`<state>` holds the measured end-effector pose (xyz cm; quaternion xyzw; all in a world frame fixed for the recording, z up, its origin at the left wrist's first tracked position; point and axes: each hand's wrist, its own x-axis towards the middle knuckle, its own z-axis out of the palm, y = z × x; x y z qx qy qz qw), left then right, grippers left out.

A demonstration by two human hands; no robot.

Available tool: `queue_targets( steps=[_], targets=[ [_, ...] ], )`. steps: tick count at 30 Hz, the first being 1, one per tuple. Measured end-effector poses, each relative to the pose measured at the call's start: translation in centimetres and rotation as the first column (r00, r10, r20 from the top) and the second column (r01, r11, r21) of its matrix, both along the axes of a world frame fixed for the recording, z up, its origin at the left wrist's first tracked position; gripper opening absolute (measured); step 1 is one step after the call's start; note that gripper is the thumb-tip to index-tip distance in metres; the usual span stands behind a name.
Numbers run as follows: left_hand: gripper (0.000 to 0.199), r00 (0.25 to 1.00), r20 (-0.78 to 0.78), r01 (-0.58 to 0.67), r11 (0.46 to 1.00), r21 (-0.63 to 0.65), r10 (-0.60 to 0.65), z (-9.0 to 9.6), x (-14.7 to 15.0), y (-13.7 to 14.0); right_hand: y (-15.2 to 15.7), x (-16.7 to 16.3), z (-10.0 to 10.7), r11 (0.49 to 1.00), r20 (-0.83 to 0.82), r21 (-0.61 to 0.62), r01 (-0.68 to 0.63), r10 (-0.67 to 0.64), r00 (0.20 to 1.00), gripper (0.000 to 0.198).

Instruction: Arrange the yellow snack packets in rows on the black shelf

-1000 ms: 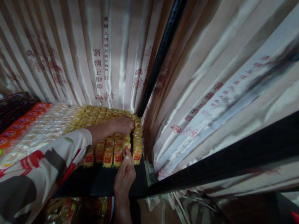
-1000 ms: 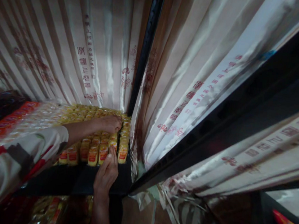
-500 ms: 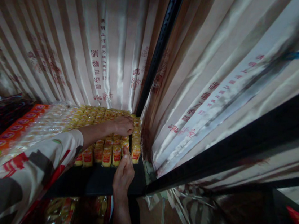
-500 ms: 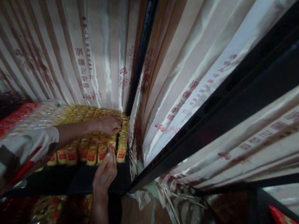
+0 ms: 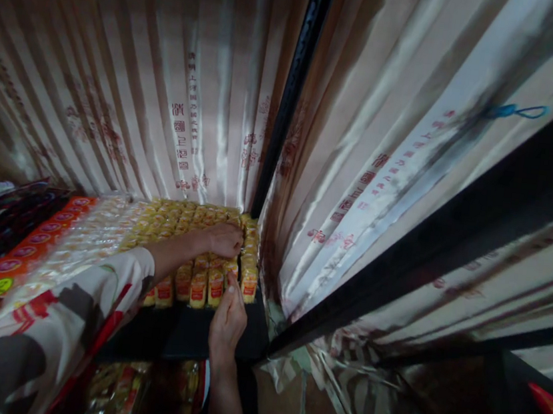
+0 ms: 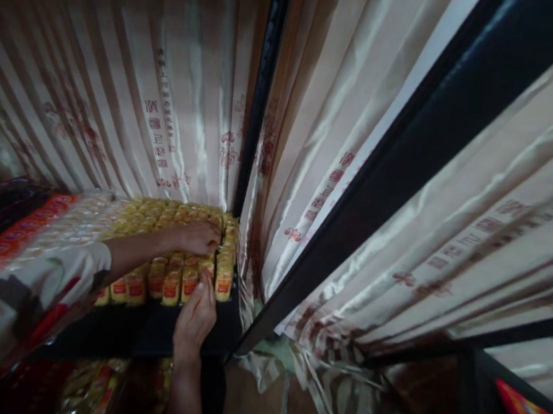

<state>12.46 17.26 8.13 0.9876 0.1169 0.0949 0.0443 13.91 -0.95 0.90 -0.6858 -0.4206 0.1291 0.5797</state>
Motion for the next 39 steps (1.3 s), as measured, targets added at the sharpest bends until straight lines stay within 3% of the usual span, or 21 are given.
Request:
queue_targets(
  steps=[7,11,13,17,21,27,35,39],
  targets=[
    [0.011,0.998,-0.041,0.056,0.991,0.125,-0.052,2.1,-2.4,-4.3,0.4,0.0,-0.5,0.997,0.037,0.054,0.060,-0.062,0.997,0.047],
    [0.014,0.999,0.003,-0.053,0.986,0.156,0.053,2.2,-3.5,-6.0,0.6,0.1,-0.8,0.995,0.060,0.062,0.075,-0.079,0.995,0.048],
    [0.015,0.998,0.015,-0.063,0.987,0.150,0.062,2.1,-3.9,-6.6,0.6,0.1,-0.9,0.994,0.067,0.069,0.090,-0.094,0.993,0.049],
    [0.012,0.996,-0.046,0.085,0.991,0.102,-0.081,1.4,-4.8,-7.3,0.6,0.2,-1.3,0.989,0.062,0.073,0.126,-0.131,0.989,0.052],
    [0.020,0.994,-0.045,0.110,0.974,0.196,-0.104,0.4,-5.3,-8.0,0.6,0.3,-1.5,0.990,0.061,0.062,0.126,-0.129,0.990,0.054],
    [0.022,0.995,-0.097,0.036,0.967,0.251,-0.012,-0.8,-5.1,-9.5,0.5,0.4,-1.6,0.990,0.006,0.067,0.128,-0.128,0.992,0.056],
    [0.018,0.995,-0.095,0.011,0.965,0.263,0.015,-1.0,-4.9,-9.9,0.1,0.5,-1.4,0.989,-0.113,0.083,0.122,-0.112,0.987,0.055],
    [0.020,0.994,-0.099,-0.008,0.965,0.260,0.035,-1.6,-4.8,-10.0,-0.5,0.5,-0.8,0.980,-0.086,0.104,0.167,-0.159,0.984,0.048]
  ],
)
